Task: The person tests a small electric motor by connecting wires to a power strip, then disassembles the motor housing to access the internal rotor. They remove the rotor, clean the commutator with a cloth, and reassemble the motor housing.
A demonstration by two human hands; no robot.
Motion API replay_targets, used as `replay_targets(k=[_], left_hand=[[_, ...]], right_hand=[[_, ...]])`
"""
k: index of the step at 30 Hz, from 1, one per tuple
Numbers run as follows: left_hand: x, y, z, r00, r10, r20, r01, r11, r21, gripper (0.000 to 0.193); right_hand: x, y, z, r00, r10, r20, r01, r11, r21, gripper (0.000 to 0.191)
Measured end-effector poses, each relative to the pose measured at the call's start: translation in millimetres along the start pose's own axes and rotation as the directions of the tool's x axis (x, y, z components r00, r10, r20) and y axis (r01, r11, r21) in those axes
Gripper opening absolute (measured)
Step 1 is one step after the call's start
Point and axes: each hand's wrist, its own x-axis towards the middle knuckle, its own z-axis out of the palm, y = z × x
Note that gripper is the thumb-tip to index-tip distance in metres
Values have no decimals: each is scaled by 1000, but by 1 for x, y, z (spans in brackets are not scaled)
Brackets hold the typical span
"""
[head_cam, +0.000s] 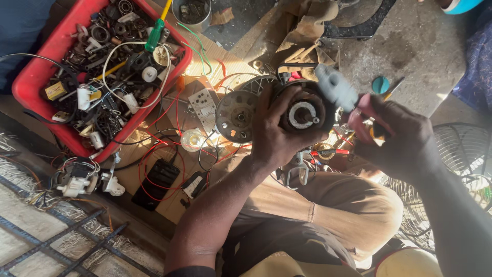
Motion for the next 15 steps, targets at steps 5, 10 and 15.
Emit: replay_targets(k=[5,10,15], left_hand=[[-1,0,-1,1000,5,-23,-5,1000,-9,90],[0,-1,-1,999,44,-26,-45,999,-18,90],[0,0,1,999,-4,-31,5,999,39,89]], right_hand=[[-5,0,-2,999,42,4,-42,999,26,52],[-4,-7,-16,997,68,24,-70,993,97,51],[-15,-22,-25,906,267,330,-328,933,148,49]])
